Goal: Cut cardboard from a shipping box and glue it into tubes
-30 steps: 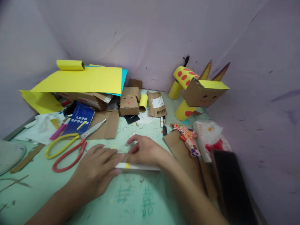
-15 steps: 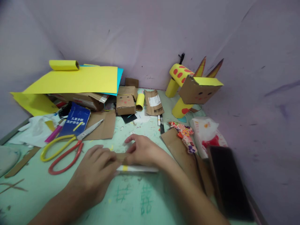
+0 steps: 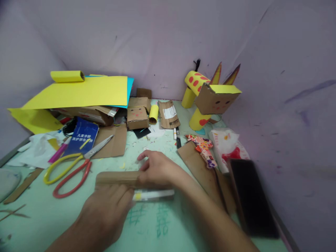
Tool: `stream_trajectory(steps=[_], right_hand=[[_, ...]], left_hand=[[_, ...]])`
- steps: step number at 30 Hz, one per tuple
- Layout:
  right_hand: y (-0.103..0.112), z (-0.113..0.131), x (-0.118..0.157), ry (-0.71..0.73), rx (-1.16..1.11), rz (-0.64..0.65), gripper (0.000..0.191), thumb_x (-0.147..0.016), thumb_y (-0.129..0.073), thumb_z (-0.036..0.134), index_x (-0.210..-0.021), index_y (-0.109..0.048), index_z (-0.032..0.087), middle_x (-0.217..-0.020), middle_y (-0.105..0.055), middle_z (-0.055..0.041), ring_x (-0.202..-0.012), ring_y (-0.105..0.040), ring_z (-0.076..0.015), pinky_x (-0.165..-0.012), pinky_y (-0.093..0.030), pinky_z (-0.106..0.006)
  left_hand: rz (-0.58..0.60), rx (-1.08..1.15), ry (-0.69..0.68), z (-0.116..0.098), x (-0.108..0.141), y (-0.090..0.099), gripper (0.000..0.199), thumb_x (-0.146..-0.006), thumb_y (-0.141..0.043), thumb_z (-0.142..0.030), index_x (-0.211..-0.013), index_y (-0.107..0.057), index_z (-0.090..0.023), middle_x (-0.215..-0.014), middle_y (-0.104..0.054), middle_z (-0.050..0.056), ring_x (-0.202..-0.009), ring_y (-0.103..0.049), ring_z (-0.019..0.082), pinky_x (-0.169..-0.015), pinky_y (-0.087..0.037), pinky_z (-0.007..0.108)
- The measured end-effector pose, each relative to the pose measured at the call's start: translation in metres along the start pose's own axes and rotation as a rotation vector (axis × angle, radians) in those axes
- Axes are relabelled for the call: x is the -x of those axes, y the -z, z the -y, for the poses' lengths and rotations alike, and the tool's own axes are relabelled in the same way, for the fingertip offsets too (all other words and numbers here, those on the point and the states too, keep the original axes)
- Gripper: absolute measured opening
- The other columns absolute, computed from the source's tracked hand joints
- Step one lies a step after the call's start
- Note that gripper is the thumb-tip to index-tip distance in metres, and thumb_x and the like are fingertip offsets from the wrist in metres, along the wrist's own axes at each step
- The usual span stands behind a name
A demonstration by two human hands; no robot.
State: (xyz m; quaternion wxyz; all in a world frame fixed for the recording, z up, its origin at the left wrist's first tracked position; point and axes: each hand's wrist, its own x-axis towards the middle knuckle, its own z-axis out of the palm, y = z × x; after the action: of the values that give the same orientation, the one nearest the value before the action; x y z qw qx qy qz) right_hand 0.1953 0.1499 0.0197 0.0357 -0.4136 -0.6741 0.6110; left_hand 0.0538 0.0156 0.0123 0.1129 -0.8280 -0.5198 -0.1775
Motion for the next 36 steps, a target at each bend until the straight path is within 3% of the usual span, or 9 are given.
stream_trajectory(steps=[2,5,9,12,15,19,25,32,36], right_hand=[[0.000,0.000,0.000,0.001,0.003,0.006,0.051,-0.057,-0.070,0.012,-0.105,-0.056,0.022,-0.088,-0.070,-0.0024,-0.066,-0.062,-0.0155,-0.055,-0.047,-0.023],[0.000,0.001,0.000,-0.005,0.004,0.010,0.051,-0.057,-0.069,0.012,-0.105,-0.055,0.022,-0.090,-0.070,-0.0031,-0.065,-0.062,-0.0155,-0.054,-0.047,-0.023],[0.001,0.002,0.001,-0.004,0.009,0.007,0.051,-0.056,-0.070,0.012,-0.105,-0.056,0.022,-0.090,-0.070,-0.0035,-0.068,-0.062,-0.0163,-0.056,-0.048,-0.024],[0.002,0.003,0.001,0.002,0.019,0.008,0.050,-0.057,-0.070,0.013,-0.104,-0.056,0.023,-0.090,-0.071,-0.0031,-0.071,-0.062,-0.0171,-0.057,-0.047,-0.025],[0.002,0.003,0.002,-0.001,0.027,0.016,0.049,-0.058,-0.069,0.013,-0.104,-0.056,0.023,-0.090,-0.071,-0.0030,-0.071,-0.062,-0.0171,-0.057,-0.047,-0.025],[0.002,0.002,0.002,-0.007,0.026,0.024,0.048,-0.059,-0.067,0.013,-0.105,-0.055,0.023,-0.091,-0.072,-0.0025,-0.071,-0.062,-0.0168,-0.058,-0.048,-0.025],[0.002,0.003,0.002,-0.021,0.017,0.030,0.048,-0.059,-0.066,0.013,-0.104,-0.054,0.023,-0.092,-0.071,-0.0023,-0.069,-0.062,-0.0159,-0.059,-0.048,-0.025],[0.001,0.006,0.004,-0.031,0.025,0.029,0.047,-0.061,-0.066,0.012,-0.104,-0.054,0.022,-0.093,-0.072,-0.0041,-0.074,-0.064,-0.0180,-0.060,-0.049,-0.025],[0.001,0.006,0.004,-0.037,0.035,0.028,0.047,-0.060,-0.067,0.012,-0.104,-0.054,0.022,-0.094,-0.072,-0.0048,-0.076,-0.065,-0.0189,-0.061,-0.049,-0.026]], left_hand=[[-0.054,0.049,0.063,-0.003,0.004,-0.003,0.019,-0.082,-0.041,-0.008,-0.079,-0.056,-0.020,-0.060,-0.055,0.002,-0.052,-0.046,0.021,-0.051,-0.029,0.035],[-0.029,0.203,0.099,0.006,0.007,0.004,0.020,-0.087,-0.037,-0.013,-0.086,-0.055,-0.022,-0.068,-0.060,0.002,-0.056,-0.052,0.021,-0.051,-0.033,0.034],[0.066,0.436,0.100,0.053,0.008,0.032,0.016,-0.088,-0.045,-0.016,-0.090,-0.058,-0.024,-0.074,-0.062,-0.001,-0.064,-0.058,0.014,-0.054,-0.041,0.026],[0.003,0.445,0.195,0.094,0.012,0.048,0.012,-0.088,-0.050,-0.022,-0.090,-0.061,-0.026,-0.078,-0.066,-0.003,-0.069,-0.062,0.012,-0.058,-0.046,0.020],[-0.011,0.423,0.288,0.115,0.017,0.052,0.010,-0.086,-0.054,-0.028,-0.088,-0.064,-0.026,-0.083,-0.070,-0.003,-0.074,-0.065,0.013,-0.060,-0.049,0.018],[0.072,0.437,0.390,0.113,0.016,0.049,0.015,-0.082,-0.057,-0.032,-0.082,-0.069,-0.024,-0.081,-0.073,-0.002,-0.074,-0.068,0.015,-0.063,-0.051,0.018],[0.158,0.432,0.365,0.109,0.015,0.043,0.016,-0.083,-0.058,-0.033,-0.080,-0.068,-0.022,-0.075,-0.071,-0.002,-0.068,-0.066,0.013,-0.061,-0.048,0.018],[0.091,0.443,0.290,0.107,0.012,0.049,0.016,-0.084,-0.054,-0.026,-0.080,-0.068,-0.020,-0.073,-0.071,-0.002,-0.067,-0.065,0.010,-0.060,-0.047,0.015],[0.125,0.503,0.301,0.107,0.014,0.044,0.013,-0.084,-0.056,-0.023,-0.079,-0.068,-0.021,-0.071,-0.069,-0.003,-0.065,-0.064,0.009,-0.061,-0.047,0.016]])
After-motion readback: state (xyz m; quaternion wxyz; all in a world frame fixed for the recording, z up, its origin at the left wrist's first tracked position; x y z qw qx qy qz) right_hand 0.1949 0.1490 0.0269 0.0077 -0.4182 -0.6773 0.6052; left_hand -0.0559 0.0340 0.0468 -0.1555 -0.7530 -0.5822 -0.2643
